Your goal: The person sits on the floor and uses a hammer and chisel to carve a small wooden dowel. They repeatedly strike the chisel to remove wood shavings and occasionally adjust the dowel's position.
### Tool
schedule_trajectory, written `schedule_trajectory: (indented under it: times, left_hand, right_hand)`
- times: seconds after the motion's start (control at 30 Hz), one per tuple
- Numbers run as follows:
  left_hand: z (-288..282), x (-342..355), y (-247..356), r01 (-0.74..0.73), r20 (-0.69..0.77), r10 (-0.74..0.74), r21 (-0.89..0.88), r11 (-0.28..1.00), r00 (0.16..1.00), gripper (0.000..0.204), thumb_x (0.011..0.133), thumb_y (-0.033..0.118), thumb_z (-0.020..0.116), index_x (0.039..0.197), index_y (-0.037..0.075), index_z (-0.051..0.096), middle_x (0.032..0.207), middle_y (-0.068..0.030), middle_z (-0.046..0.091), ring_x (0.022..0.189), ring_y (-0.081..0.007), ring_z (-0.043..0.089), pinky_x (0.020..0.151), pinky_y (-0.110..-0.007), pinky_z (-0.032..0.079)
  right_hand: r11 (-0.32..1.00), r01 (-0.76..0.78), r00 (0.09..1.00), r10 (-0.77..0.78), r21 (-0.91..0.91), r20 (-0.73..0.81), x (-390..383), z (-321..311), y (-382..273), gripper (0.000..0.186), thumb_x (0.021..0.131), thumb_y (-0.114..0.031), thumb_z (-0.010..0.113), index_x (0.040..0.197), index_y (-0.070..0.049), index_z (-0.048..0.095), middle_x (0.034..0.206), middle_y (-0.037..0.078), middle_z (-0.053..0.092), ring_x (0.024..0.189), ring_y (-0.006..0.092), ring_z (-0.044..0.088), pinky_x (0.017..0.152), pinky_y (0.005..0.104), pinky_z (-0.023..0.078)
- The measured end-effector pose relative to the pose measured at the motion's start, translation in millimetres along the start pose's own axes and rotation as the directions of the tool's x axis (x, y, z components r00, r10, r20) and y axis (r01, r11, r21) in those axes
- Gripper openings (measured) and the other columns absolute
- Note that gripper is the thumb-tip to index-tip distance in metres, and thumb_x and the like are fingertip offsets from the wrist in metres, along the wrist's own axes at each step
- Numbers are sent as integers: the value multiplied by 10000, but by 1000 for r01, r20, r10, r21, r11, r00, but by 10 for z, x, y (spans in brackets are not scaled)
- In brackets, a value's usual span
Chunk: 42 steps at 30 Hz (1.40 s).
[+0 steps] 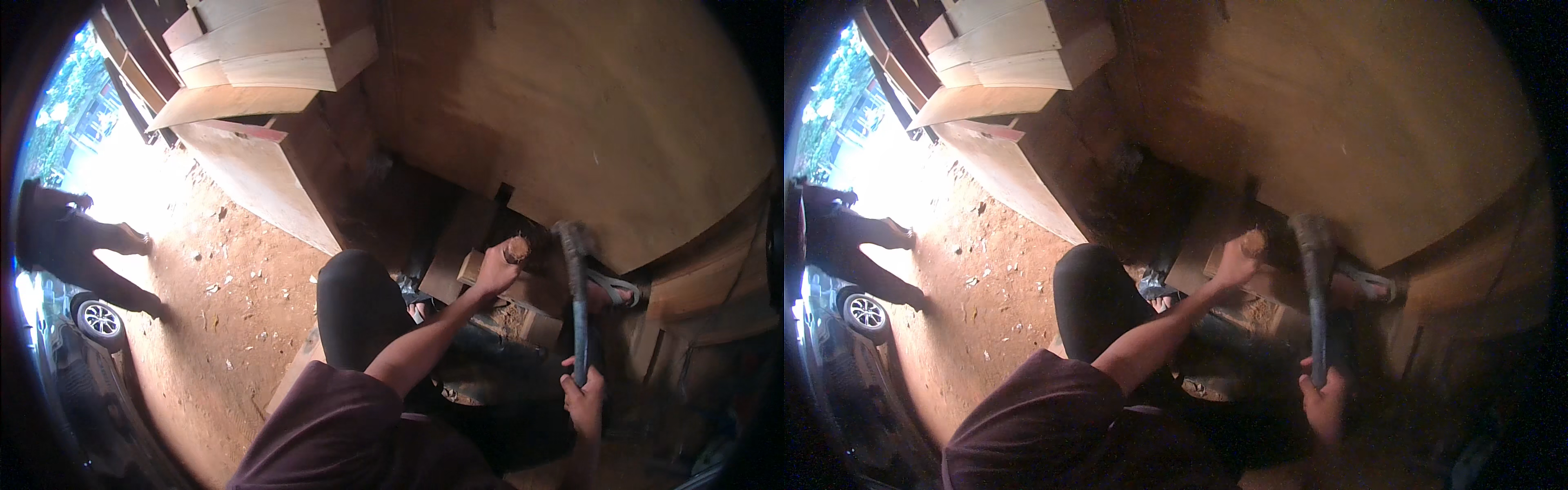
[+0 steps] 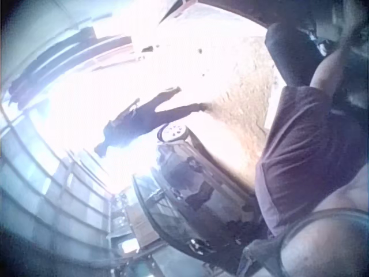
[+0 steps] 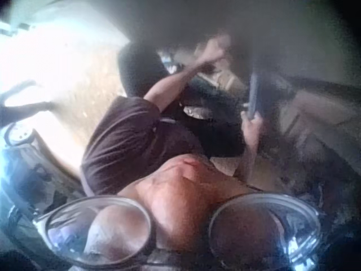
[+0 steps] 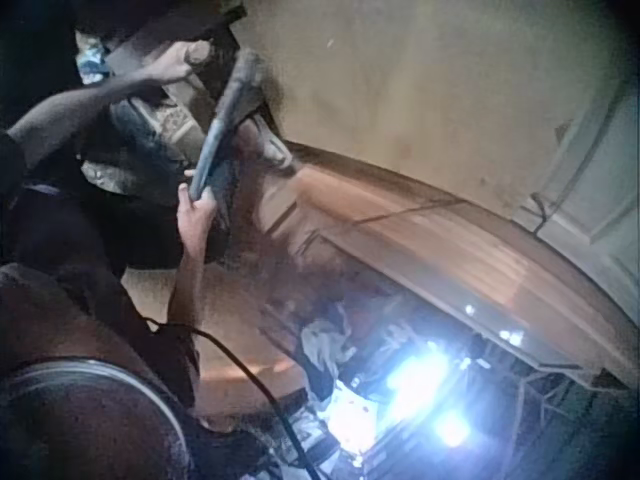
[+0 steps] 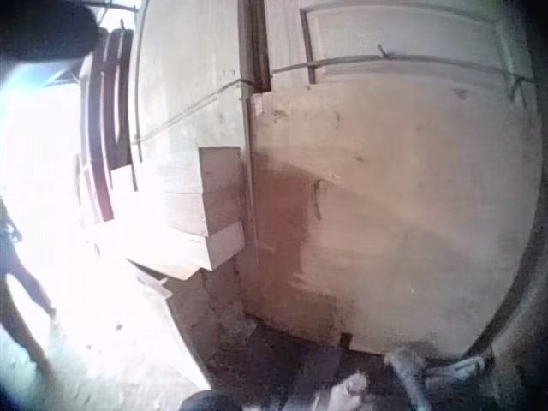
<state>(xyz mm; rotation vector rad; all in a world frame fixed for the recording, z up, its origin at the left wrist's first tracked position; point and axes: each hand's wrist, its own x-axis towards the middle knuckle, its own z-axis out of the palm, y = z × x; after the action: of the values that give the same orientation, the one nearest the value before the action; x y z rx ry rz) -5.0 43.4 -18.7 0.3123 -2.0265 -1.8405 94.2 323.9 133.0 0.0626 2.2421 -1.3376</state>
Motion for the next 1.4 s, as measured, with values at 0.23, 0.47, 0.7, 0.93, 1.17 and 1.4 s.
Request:
schedule_trajectory:
  times: [0.23,0.47,0.7,0.93,1.17,1.4]
  left_hand:
    - [-42,-29,19,44,40,-42,-44,998,998,194,833,108,670,982,-11,633,899,-187,684,886,-315,667,775,-382,520]
    - [1,12,-3,-12,14,12,-17,1000,1000,230,823,117,677,1020,-2,658,915,-216,696,922,-394,690,786,-399,531]
    - [-75,-34,20,35,30,-37,69,997,999,241,832,172,691,1015,22,644,958,-233,686,964,-441,647,791,-460,520]
    - [-80,-34,39,-6,-12,8,108,994,1000,299,793,182,733,1024,18,636,945,-246,680,961,-452,638,784,-484,510]
    - [-90,-19,-100,-7,-48,18,227,974,999,275,704,121,697,958,14,709,936,-233,698,918,-397,687,819,-434,549]
    - [-90,-12,-93,87,50,-94,127,988,994,253,821,201,713,949,-16,680,903,-254,681,927,-435,659,763,-437,526]
  right_hand:
    - [997,-66,997,67,-30,44,-113,75,-256,214,895,-6,632,1103,-49,605,717,-24,514,546,62,464,503,250,381]
    - [999,-40,999,40,-16,13,-148,142,27,140,932,9,567,985,-96,492,629,-44,422,441,37,366,397,233,307]
    - [994,-29,1000,29,-102,0,-70,171,166,138,919,3,568,958,-104,489,610,-56,410,427,32,363,381,226,291]
    - [994,20,997,-12,103,-79,-203,8,-265,132,950,-29,582,981,-119,491,661,-48,446,461,27,364,399,220,289]
    - [988,-152,988,152,39,20,-77,223,-9,123,951,-14,584,943,-108,505,666,-56,447,478,21,393,420,214,302]
    - [914,276,955,-295,-297,-20,-174,65,-171,39,925,-46,637,930,-35,600,754,31,580,676,106,556,614,290,437]
